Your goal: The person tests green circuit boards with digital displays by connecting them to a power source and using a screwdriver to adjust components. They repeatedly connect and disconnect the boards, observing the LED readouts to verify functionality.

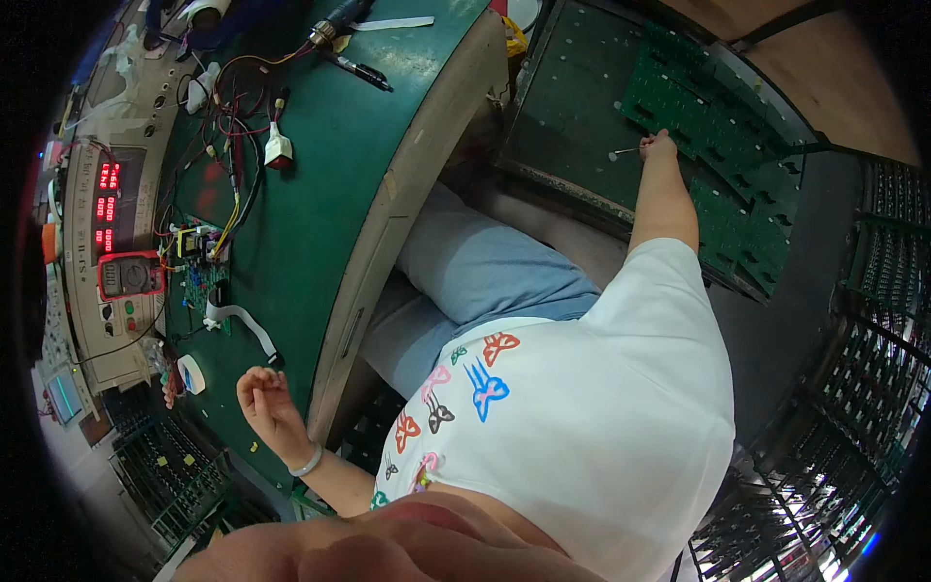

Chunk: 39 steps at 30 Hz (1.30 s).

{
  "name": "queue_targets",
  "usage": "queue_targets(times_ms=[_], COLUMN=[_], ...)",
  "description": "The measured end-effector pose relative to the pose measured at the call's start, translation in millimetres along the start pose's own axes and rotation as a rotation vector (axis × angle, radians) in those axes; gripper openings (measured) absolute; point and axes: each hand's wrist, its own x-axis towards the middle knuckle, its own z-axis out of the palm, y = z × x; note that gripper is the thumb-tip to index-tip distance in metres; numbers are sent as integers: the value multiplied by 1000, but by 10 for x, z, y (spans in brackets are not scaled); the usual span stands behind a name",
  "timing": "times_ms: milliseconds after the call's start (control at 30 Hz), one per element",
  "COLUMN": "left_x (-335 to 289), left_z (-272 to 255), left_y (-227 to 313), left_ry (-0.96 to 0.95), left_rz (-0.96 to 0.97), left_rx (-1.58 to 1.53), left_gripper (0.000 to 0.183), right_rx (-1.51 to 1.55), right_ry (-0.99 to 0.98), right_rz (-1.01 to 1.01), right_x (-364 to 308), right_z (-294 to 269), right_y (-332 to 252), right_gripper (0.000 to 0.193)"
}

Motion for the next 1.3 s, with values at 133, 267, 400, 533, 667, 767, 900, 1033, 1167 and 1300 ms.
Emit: queue_targets(times_ms=[133,267,400,533,667,767,900,1033,1167,1300], left_x=[111,98,-9,-225,-526,-791,-1167,-1564,-1701,-1595], left_z=[161,166,173,-13,-124,-147,-153,-287,-283,-377], left_y=[6,-59,40,99,0,-36,-146,-281,-243,-236], left_ry=[-30,-34,100,139,280,411,687,898,1017,1068], left_rz=[20,49,36,16,-5,8,-13,25,-8,-69], left_rx=[-8,-3,-23,-11,-160,-176,-308,-414,-258,-161], left_gripper=[18,19,19,18,21,29,44,57,59,59], right_rx=[190,-20,107,-9,-336,-582,-1022,-1293,-1338,-1755], right_ry=[-55,-350,-720,-1162,-1557,-1798,-1885,-1766,-1753,-1952], right_rz=[-38,-52,56,-186,-214,25,490,636,633,508], right_x=[-10,-236,-830,-2488,-4495,-5428,-6347,-6805,-6787,-6694], right_z=[12,-24,-370,-444,-374,-533,-971,-1471,-1800,-1714], right_y=[-62,-172,-251,11,565,1297,2379,3125,3546,3471], right_gripper=[21,16,8,29,16,19,26,27,25,15])
